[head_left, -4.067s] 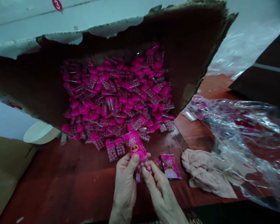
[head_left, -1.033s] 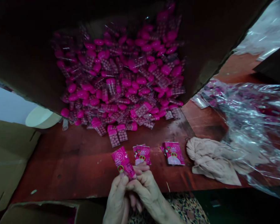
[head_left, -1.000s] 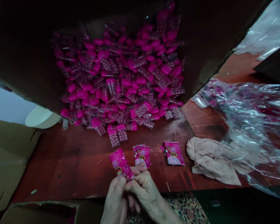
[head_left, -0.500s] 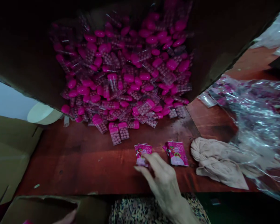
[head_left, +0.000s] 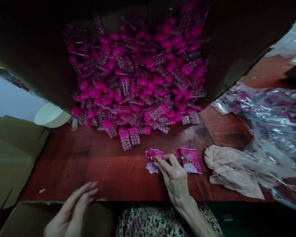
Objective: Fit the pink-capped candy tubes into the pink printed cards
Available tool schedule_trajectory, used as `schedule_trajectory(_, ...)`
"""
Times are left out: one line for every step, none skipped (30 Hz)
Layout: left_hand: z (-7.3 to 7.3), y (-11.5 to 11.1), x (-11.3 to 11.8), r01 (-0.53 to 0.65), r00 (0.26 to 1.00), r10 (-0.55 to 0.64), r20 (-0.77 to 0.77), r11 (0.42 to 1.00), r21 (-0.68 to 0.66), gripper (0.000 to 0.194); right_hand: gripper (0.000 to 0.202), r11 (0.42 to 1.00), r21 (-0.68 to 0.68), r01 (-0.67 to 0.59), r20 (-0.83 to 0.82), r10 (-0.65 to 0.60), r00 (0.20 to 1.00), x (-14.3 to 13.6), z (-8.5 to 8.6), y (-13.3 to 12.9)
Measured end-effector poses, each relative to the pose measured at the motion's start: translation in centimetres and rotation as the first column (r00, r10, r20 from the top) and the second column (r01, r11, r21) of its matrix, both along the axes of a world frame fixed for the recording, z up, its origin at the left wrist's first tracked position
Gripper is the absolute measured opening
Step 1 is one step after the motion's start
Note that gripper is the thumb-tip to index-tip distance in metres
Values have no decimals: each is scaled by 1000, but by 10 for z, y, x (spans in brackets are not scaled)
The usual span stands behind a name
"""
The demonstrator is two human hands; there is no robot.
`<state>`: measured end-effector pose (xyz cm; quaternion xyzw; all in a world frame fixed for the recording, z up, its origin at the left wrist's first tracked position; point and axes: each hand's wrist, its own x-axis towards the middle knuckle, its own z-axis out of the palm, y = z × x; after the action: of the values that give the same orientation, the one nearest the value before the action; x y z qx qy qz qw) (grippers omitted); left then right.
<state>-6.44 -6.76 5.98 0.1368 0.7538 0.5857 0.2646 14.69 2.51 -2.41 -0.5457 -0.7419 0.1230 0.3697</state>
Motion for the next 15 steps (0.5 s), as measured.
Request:
schedule_trajectory(-5,15,10,180,984,-179,19,983,-21,24,28,999,31,-13,-26,14,1000,2,3,0)
schedule_trajectory(-10,31,22,370,928,-368,59,928,-34,26,25,997,68,-33,-49,36,998,5,6,-1)
schedule_trajectory(-14,46,35,505,861,-502,81,863,-15,26,24,993,102,-60,-65,66,996,7,10,-2)
schedule_trajectory(-18,59,48,584,807,-584,82,811,26,26,24,987,129,-92,-70,102,992,9,13,-3)
schedule_trajectory(-21,71,62,649,753,-652,93,758,60,25,25,981,146,-124,-67,135,989,11,17,-3)
schedule_trajectory(-23,80,74,707,689,-712,133,702,89,23,25,977,153,-150,-62,161,985,12,20,-4)
schedule_trajectory(-26,87,84,718,658,-729,187,683,135,21,25,975,156,-159,-76,172,982,12,23,-5)
schedule_trajectory(-27,91,92,703,639,-727,253,685,193,19,24,978,144,-149,-113,166,980,12,25,-6)
schedule_trajectory(-29,93,98,662,633,-702,326,709,243,17,24,987,106,-120,-179,137,974,11,27,-7)
schedule_trajectory(-30,94,103,604,635,-663,396,746,281,15,26,995,46,-85,-271,94,958,10,28,-7)
schedule_trajectory(-31,94,105,543,640,-619,455,784,302,14,32,997,-38,-62,-370,44,928,9,28,-7)
schedule_trajectory(-32,93,107,488,648,-574,501,818,306,13,37,989,-137,-64,-460,-7,888,7,28,-8)
schedule_trajectory(-33,91,108,444,659,-535,529,844,301,14,37,969,-231,-83,-533,-55,844,4,28,-8)
schedule_trajectory(-33,90,109,408,676,-503,539,864,295,14,32,946,-304,-110,-583,-94,807,2,27,-8)
schedule_trajectory(-33,89,110,377,695,-478,537,879,293,15,21,928,-350,-130,-615,-123,779,-1,27,-8)
